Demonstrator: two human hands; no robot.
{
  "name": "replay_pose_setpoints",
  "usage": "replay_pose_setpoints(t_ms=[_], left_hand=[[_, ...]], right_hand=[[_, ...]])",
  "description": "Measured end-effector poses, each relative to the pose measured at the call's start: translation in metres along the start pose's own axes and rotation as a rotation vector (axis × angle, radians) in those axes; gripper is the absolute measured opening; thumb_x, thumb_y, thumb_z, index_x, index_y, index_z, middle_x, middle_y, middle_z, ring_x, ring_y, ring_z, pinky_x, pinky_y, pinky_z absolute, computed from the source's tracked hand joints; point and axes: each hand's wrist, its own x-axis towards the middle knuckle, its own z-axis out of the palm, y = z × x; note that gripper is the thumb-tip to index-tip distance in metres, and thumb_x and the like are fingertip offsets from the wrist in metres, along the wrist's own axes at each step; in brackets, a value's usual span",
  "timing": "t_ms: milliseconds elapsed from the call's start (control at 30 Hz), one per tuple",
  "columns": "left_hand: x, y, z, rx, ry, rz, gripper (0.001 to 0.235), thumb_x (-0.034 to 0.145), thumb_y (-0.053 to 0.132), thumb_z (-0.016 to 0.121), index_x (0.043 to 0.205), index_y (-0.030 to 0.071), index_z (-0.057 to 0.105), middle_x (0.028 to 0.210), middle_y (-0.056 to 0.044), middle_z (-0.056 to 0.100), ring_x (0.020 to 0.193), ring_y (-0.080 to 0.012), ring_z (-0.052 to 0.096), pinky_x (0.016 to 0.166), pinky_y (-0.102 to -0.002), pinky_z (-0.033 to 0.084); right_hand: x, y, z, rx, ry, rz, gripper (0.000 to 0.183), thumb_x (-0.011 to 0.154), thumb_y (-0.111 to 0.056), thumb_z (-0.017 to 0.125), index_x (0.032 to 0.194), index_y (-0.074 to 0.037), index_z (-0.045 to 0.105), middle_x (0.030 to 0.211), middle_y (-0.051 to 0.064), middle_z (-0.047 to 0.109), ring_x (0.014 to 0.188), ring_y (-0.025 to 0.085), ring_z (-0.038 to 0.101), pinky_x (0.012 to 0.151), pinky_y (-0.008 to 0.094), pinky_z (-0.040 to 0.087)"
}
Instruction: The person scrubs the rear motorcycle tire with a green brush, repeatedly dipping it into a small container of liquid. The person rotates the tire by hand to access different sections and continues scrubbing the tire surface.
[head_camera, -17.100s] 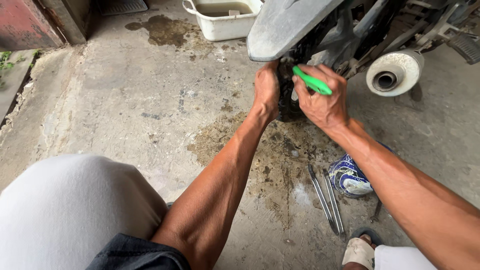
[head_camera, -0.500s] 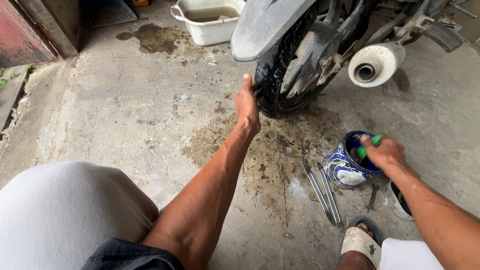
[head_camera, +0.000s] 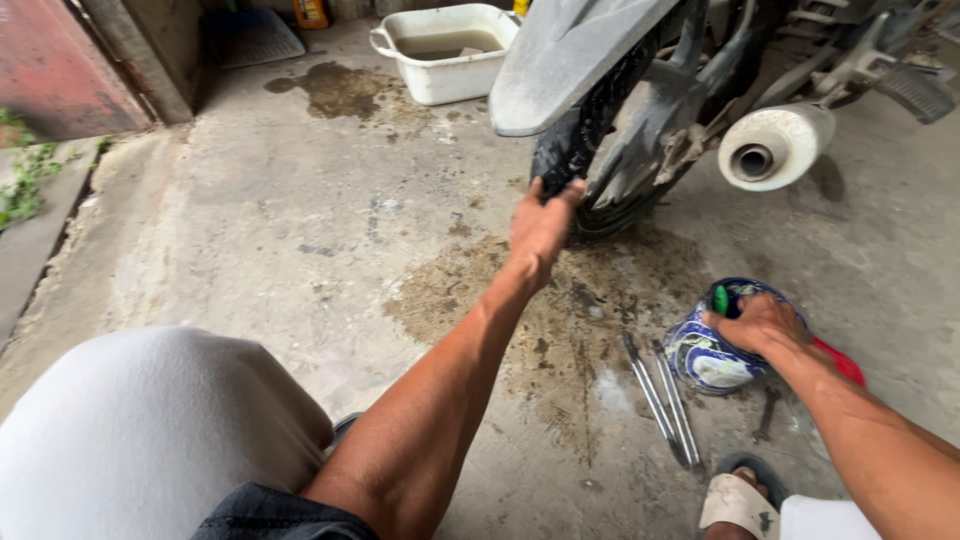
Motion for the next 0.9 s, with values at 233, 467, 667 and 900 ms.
replay_pose_setpoints(t_ms=[233, 467, 667, 900], left_hand=[[-0.001, -0.005, -0.007, 0.274, -0.086, 0.165, 0.113, 0.077, 0.051, 0.08, 0.158, -0.003, 0.023, 0.153, -0.028, 0.043, 0.141, -0.0406, 0.045, 0.117, -0.051, 0.036], [-0.016, 0.0, -0.021, 0.249, -0.178, 0.125, 0.115, 0.074, 0.06, 0.074, 0.157, -0.005, 0.027, 0.139, -0.03, 0.059, 0.13, -0.0397, 0.058, 0.107, -0.051, 0.048], [-0.019, 0.01, -0.03, 0.382, -0.137, 0.067, 0.104, 0.078, 0.063, 0.07, 0.15, -0.006, 0.041, 0.125, -0.03, 0.069, 0.121, -0.0371, 0.066, 0.1, -0.049, 0.054], [-0.016, -0.001, -0.042, 0.343, -0.132, 0.048, 0.082, 0.083, 0.055, 0.07, 0.136, -0.006, 0.06, 0.119, -0.026, 0.072, 0.116, -0.0369, 0.069, 0.098, -0.049, 0.055]], right_hand=[[0.026, 0.011, 0.027, -0.228, -0.22, -0.096, 0.063, 0.088, -0.073, 0.06, 0.111, -0.023, 0.09, 0.129, 0.006, 0.079, 0.124, 0.03, 0.07, 0.112, 0.043, 0.051], [0.032, -0.005, 0.006, -0.085, 0.012, 0.105, 0.062, 0.083, -0.068, 0.074, 0.126, -0.023, 0.08, 0.13, 0.008, 0.076, 0.119, 0.035, 0.071, 0.102, 0.047, 0.057], [0.039, -0.023, 0.006, -0.168, 0.142, 0.023, 0.065, 0.08, -0.071, 0.076, 0.118, -0.018, 0.085, 0.126, 0.004, 0.079, 0.119, 0.032, 0.072, 0.103, 0.043, 0.058], [0.031, -0.039, 0.019, -0.007, 0.158, -0.002, 0.051, 0.081, -0.061, 0.081, 0.103, -0.015, 0.083, 0.111, 0.01, 0.082, 0.111, 0.036, 0.069, 0.099, 0.052, 0.055]])
